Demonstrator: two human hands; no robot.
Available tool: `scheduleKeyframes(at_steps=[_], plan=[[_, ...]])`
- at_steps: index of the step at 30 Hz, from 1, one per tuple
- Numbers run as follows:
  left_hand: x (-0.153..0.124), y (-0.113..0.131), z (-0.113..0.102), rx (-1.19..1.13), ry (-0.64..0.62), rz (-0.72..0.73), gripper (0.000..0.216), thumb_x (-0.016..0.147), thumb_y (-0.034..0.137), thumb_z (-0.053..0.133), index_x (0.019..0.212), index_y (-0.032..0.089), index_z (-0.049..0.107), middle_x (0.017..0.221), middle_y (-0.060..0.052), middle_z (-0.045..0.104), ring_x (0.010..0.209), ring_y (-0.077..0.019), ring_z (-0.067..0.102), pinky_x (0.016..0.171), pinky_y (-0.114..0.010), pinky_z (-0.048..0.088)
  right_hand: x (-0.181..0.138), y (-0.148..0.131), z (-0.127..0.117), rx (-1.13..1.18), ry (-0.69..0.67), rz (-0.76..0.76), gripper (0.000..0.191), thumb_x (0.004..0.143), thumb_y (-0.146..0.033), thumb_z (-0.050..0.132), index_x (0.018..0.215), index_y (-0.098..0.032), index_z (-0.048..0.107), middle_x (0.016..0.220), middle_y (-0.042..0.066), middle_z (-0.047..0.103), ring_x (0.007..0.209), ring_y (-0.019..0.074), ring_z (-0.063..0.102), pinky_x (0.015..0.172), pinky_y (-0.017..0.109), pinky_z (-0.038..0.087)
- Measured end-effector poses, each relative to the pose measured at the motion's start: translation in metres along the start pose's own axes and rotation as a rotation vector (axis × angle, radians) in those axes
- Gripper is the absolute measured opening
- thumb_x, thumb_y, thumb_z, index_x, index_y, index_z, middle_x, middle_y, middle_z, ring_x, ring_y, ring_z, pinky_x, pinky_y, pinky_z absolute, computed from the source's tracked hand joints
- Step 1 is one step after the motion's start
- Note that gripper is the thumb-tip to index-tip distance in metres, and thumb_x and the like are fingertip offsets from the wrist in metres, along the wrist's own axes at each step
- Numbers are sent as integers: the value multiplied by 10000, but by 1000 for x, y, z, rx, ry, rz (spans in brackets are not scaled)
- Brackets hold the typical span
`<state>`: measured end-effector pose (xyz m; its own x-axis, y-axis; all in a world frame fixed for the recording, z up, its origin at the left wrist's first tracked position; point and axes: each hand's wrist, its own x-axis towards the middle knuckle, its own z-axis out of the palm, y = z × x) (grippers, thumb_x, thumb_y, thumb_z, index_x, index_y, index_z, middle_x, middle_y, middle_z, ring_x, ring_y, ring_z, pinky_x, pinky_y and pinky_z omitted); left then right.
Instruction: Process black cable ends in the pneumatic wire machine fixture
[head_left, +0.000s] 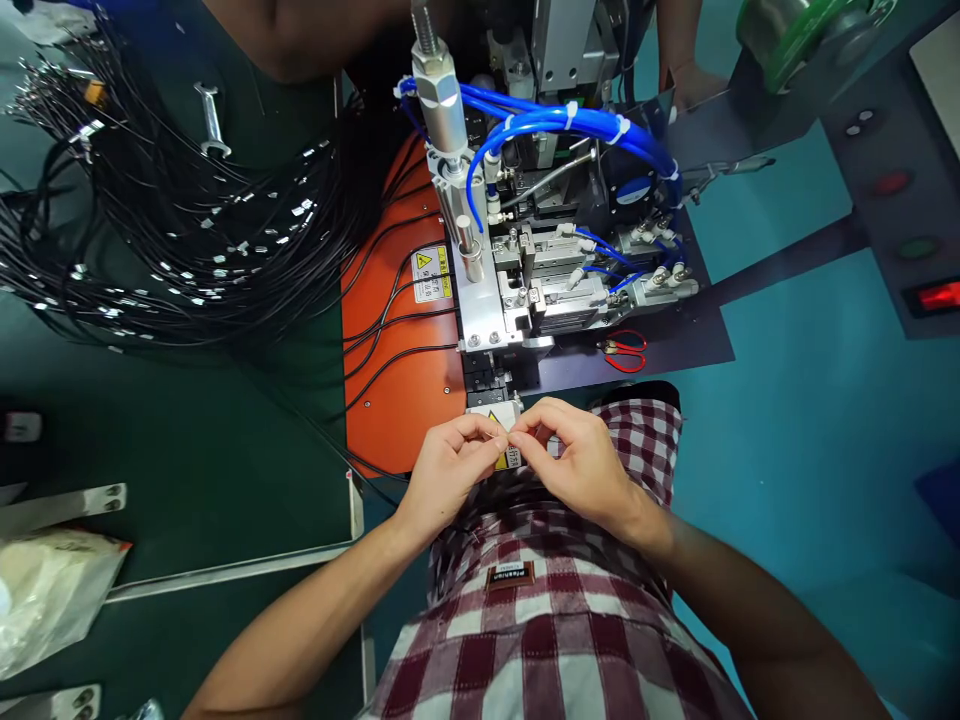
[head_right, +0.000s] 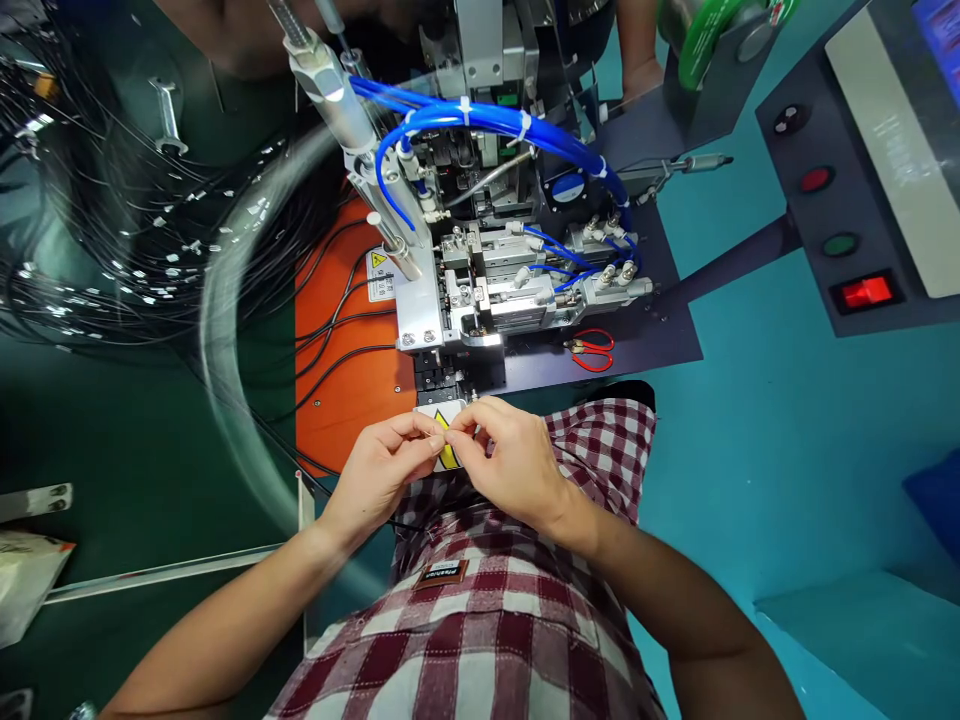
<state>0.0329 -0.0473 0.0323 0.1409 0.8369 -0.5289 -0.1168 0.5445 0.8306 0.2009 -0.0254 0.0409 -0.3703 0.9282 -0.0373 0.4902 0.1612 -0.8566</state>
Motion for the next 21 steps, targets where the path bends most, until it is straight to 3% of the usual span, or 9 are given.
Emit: scheduleKeyframes(at_steps=[4, 7, 10, 14, 18, 21], plan=[[-4, 4, 4, 116, 44, 92, 191, 796, 332, 665, 776, 146, 626, 668, 13, 537, 533, -68, 398, 490, -192, 295, 0, -3, -1, -178, -10, -109, 131, 910, -205, 496, 812, -173, 578, 792, 45, 620, 677, 153, 539, 641, 297, 398], [-6, 8, 6, 174, 69, 177, 161, 774, 298, 674, 754, 144, 631, 707, -6, 568, 594, -91, 462, 545, -203, 362, 1, 1, 1, 66, -71, 18, 142, 918, -211, 477, 793, -182, 539, 744, 14, 582, 643, 132, 524, 596, 262, 409], [-1, 11, 2, 155, -24, 83, 182, 763, 307, 684, 741, 135, 630, 605, 23, 501, 512, -69, 386, 477, -192, 294, 2, 7, 2, 326, -192, 144, 166, 925, -235, 468, 772, -187, 510, 641, -31, 513, 547, 106, 476, 514, 227, 389], [6, 18, -4, 89, -186, -49, 228, 770, 355, 690, 761, 133, 640, 520, 53, 436, 444, -54, 316, 430, -192, 224, 3, 9, -1, 267, -118, 120, 147, 892, -225, 511, 752, -184, 528, 703, -12, 540, 616, 110, 473, 551, 228, 387], [4, 25, -3, 222, -95, 111, 185, 788, 328, 684, 805, 145, 696, 679, -19, 628, 580, -111, 523, 545, -219, 415, 9, 10, -3, 545, -240, 250, 195, 903, -318, 504, 760, -187, 491, 592, -51, 455, 503, 90, 421, 467, 211, 349], [5, 23, -2, 302, 60, 330, 130, 794, 280, 677, 808, 157, 718, 786, -51, 656, 713, -151, 591, 640, -245, 475, 17, 13, -1, 614, -223, 276, 214, 894, -346, 524, 760, -183, 488, 587, -58, 446, 488, 83, 410, 457, 207, 345]])
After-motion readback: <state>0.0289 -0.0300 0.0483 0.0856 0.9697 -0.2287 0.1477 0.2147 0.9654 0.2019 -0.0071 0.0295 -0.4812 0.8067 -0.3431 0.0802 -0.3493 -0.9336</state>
